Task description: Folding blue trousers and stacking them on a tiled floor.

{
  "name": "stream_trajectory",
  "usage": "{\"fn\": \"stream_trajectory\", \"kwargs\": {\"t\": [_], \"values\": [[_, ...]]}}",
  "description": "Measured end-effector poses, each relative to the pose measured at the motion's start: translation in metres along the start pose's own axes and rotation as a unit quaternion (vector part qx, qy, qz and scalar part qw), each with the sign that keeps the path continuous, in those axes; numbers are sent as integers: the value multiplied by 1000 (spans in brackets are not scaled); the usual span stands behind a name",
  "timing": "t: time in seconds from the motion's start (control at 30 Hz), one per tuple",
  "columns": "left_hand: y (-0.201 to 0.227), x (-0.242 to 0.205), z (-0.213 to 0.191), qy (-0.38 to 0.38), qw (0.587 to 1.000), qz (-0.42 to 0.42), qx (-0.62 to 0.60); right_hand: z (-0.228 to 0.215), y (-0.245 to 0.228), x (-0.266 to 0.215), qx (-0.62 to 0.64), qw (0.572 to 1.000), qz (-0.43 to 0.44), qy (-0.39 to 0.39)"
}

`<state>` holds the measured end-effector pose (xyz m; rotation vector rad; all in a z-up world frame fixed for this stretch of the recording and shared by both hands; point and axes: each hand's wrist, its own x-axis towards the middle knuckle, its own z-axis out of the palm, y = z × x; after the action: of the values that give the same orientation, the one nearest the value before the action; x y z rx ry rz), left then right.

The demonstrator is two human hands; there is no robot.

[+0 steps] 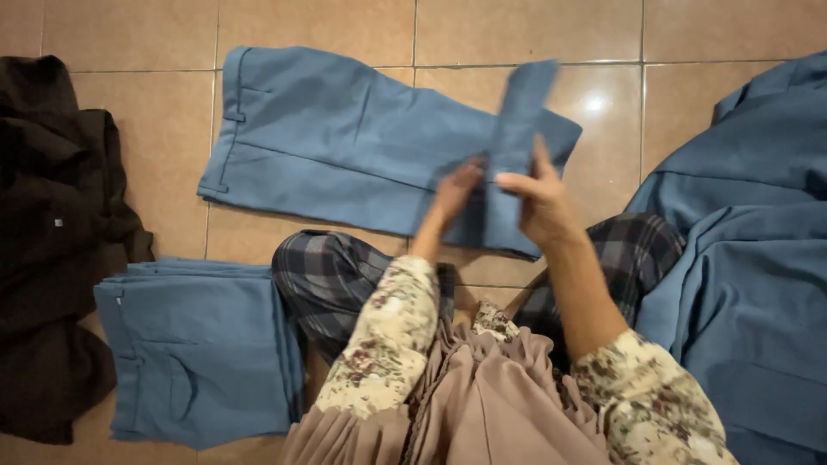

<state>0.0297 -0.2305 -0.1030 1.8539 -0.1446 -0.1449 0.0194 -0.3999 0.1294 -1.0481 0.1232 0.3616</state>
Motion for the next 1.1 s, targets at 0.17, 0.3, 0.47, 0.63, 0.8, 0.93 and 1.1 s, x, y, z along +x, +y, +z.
{"fn": "stream_trajectory", "kwargs": {"t": [0.17,0.3,0.47,0.63,0.8,0.93,1.1], "values": [[1,-33,-116,98,866,-272,-408,28,67,45,-42,995,71,-52],[39,-44,-138,151,854,-308,-390,27,108,65,-94,989,93,-71],[-14,-30,-125,142,925,-345,-66,-28,122,81,-154,984,83,-39],[-47,-28,-141,212,951,-223,13,-83,83,78,-263,958,7,115],[9,-42,-159,192,943,-266,52,-160,80,93,-348,909,-62,219],[9,-40,-155,176,939,-276,106,-176,65,112,-398,880,-111,237],[-30,-38,-150,199,935,-261,135,-237,87,184,-614,758,-114,189]]}}
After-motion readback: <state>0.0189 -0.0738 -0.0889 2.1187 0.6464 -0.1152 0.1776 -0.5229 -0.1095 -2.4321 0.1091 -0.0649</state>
